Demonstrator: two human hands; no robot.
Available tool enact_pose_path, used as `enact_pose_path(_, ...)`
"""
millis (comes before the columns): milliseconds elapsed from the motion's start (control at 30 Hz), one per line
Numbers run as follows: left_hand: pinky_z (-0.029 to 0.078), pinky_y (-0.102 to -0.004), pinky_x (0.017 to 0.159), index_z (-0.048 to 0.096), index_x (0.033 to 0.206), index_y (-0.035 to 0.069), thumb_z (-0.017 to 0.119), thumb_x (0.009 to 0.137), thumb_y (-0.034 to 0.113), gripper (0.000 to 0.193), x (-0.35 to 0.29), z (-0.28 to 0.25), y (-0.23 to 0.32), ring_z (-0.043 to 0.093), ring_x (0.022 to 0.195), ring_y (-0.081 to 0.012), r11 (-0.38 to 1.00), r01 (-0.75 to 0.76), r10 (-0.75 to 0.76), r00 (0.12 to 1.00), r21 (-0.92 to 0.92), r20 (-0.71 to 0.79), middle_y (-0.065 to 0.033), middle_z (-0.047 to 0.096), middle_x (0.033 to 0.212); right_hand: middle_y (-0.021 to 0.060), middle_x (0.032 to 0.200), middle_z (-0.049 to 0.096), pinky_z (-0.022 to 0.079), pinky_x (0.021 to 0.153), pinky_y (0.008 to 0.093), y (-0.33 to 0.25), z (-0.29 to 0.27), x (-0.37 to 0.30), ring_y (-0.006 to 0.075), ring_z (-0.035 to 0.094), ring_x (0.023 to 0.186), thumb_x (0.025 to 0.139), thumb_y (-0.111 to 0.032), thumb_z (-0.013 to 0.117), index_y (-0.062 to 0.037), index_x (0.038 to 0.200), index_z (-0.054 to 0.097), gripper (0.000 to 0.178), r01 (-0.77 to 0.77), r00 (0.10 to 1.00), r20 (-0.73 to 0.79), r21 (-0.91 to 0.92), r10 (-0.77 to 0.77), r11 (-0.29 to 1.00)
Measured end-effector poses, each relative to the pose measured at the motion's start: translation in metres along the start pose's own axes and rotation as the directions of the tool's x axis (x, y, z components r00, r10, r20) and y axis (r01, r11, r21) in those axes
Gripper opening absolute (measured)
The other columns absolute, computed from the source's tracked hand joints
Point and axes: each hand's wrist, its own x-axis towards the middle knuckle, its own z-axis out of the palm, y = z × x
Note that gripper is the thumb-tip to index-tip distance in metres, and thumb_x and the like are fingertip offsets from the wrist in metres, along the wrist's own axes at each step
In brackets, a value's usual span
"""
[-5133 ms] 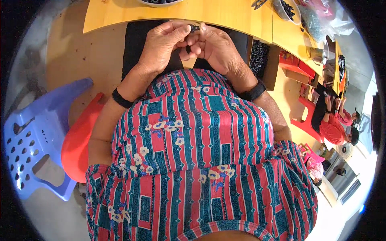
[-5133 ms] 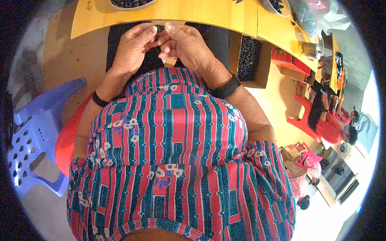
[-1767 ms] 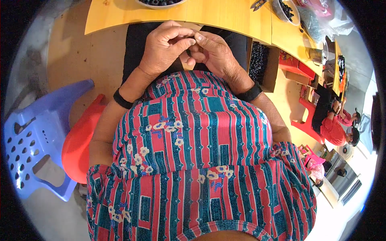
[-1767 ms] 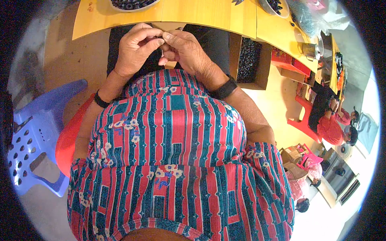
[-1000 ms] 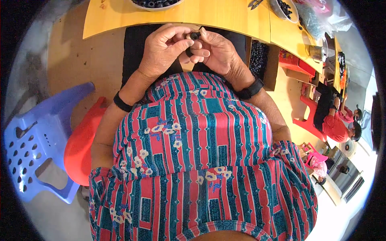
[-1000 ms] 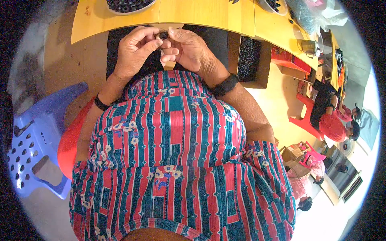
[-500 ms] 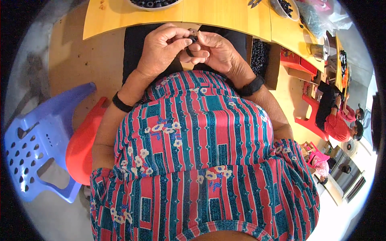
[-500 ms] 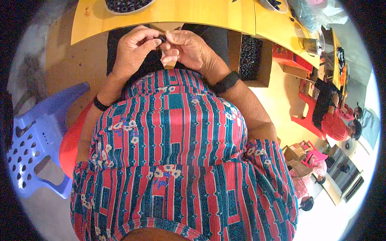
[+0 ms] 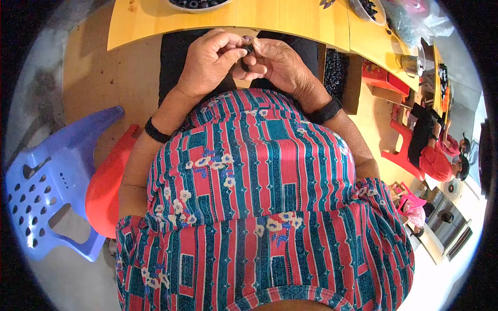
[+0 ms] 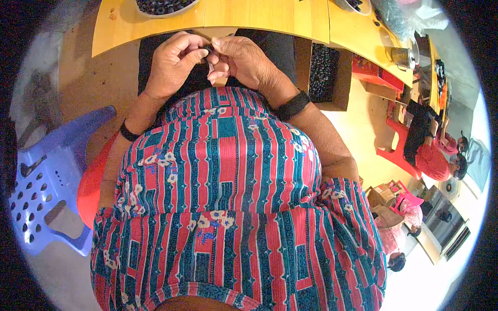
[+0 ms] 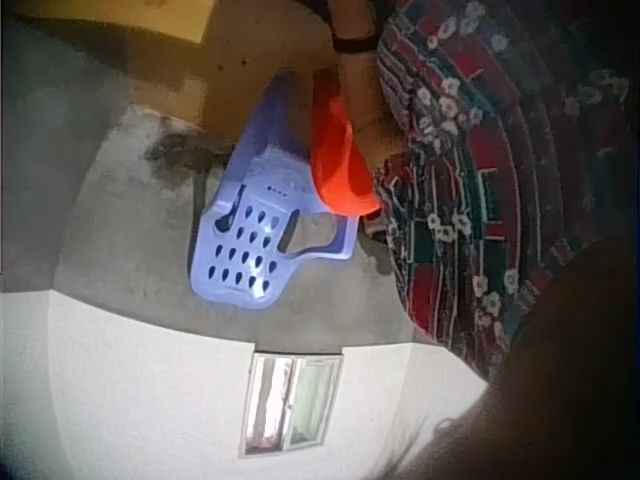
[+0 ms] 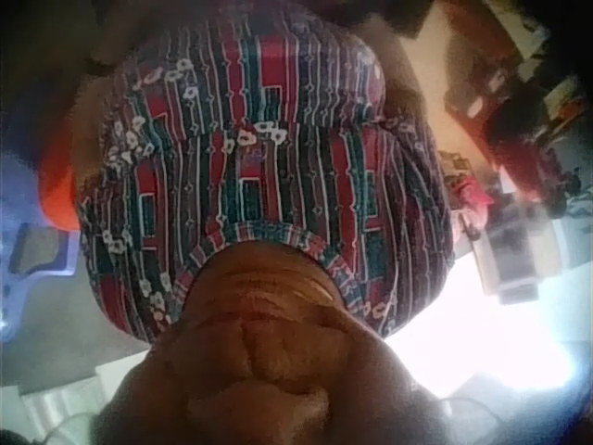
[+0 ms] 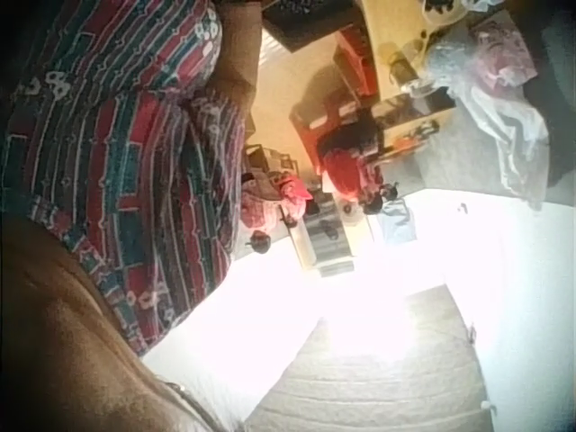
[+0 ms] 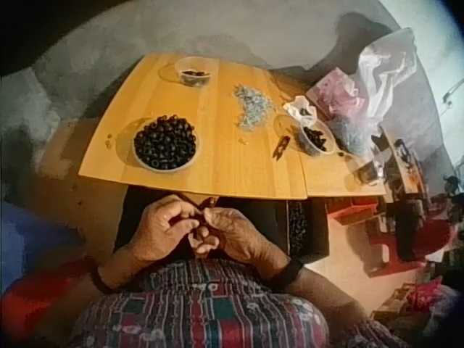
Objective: The person assembles small black plastic rings by hand, inserting silver-colored components into them.
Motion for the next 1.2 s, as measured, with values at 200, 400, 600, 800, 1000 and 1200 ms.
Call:
enact_pose_path(200,0.045,-0.0232,0.062,0.060,0.090,0.000,0.063,0.078,0.000,0.012,0.002,0.002,-0.006,0.053,0.069,-0.0117,0.998,-0.024,0.024,1.000,0.055,0.000,-0.0040,0.052,0.075,0.0070,0.067,0.051,0.056,0.066,0.0328,0.001,-0.003,0.001,0.0156,0.055,0.058,0.089,-0.039,0.054,0.0027,0.084,0.054,0.042,0.001,1.000,-0.011,-0.004,-0.001,1.000)
enact_pose_path(400,0.045,-0.0238,0.063,0.060,0.091,0.000,0.063,0.077,0.001,0.014,0.002,0.001,-0.002,0.054,0.070,-0.0128,0.986,-0.068,0.064,0.998,0.155,0.028,-0.0048,0.053,0.075,0.0067,0.072,0.052,0.056,0.065,0.0336,0.000,-0.001,0.001,0.0148,0.053,0.058,0.091,-0.033,0.053,0.0031,0.088,0.053,0.036,-0.055,0.999,-0.001,0.044,0.055,0.998)
enact_pose_path(600,0.045,-0.0236,0.063,0.061,0.091,0.001,0.063,0.079,0.002,0.013,0.001,0.002,-0.010,0.054,0.070,-0.0114,0.998,-0.020,0.020,1.000,0.065,-0.009,-0.0038,0.053,0.075,0.0046,0.073,0.049,0.057,0.066,0.0357,0.004,0.006,0.001,0.0110,0.045,0.057,0.092,-0.031,0.051,0.0017,0.091,0.052,0.033,0.000,0.999,-0.041,0.082,0.003,0.997)
enact_pose_path(800,0.046,-0.0242,0.064,0.061,0.090,0.000,0.062,0.080,0.003,0.011,0.000,0.003,-0.008,0.054,0.070,-0.0115,0.999,0.004,-0.004,1.000,0.041,-0.012,-0.0039,0.053,0.075,0.0048,0.072,0.049,0.056,0.068,0.0366,0.004,0.008,0.001,0.0116,0.045,0.058,0.093,-0.030,0.050,0.0020,0.093,0.051,0.032,0.016,0.996,-0.092,0.117,-0.005,0.993)
enact_pose_path(1000,0.045,-0.0243,0.063,0.061,0.090,0.000,0.061,0.080,0.003,0.011,-0.001,0.002,-0.010,0.054,0.069,-0.0115,0.999,0.024,-0.025,1.000,0.034,0.009,-0.0038,0.053,0.075,0.0054,0.073,0.049,0.056,0.070,0.0371,0.004,0.005,0.000,0.0125,0.047,0.059,0.093,-0.032,0.049,0.0022,0.092,0.051,0.034,-0.025,0.998,-0.052,0.077,0.029,0.997)
enact_pose_path(1200,0.045,-0.0242,0.063,0.060,0.090,0.000,0.061,0.080,0.003,0.011,-0.001,0.002,-0.008,0.053,0.068,-0.0114,0.997,0.023,-0.025,0.999,0.072,0.026,-0.0035,0.052,0.074,0.0056,0.073,0.050,0.055,0.071,0.0373,0.003,0.007,-0.001,0.0134,0.049,0.061,0.094,-0.031,0.048,0.0026,0.090,0.052,0.034,-0.025,0.996,-0.087,0.055,0.030,0.998)
